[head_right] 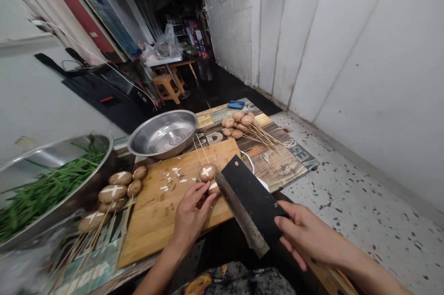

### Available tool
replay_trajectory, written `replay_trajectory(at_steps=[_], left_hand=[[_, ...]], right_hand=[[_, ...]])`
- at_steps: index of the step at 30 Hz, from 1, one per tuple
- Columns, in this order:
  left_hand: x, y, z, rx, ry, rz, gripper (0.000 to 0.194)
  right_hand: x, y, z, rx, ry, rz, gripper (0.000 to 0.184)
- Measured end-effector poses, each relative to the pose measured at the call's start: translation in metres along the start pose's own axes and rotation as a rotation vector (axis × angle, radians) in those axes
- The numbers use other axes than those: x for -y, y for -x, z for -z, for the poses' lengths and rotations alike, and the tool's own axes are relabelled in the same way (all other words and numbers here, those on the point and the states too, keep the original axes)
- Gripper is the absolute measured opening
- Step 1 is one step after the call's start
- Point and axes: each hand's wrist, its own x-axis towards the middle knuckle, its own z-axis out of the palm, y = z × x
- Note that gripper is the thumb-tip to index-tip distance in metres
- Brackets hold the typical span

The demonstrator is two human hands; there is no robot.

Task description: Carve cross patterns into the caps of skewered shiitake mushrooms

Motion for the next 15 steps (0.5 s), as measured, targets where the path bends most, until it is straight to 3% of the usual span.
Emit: replay_trajectory(at_steps=[15], left_hand=[[-0.002, -0.002, 0.001, -0.028, 0.026, -0.002, 0.028]], right_hand=[[-0.015, -0.010, 0.002, 0.035, -0.100, 0.012, 0.021]])
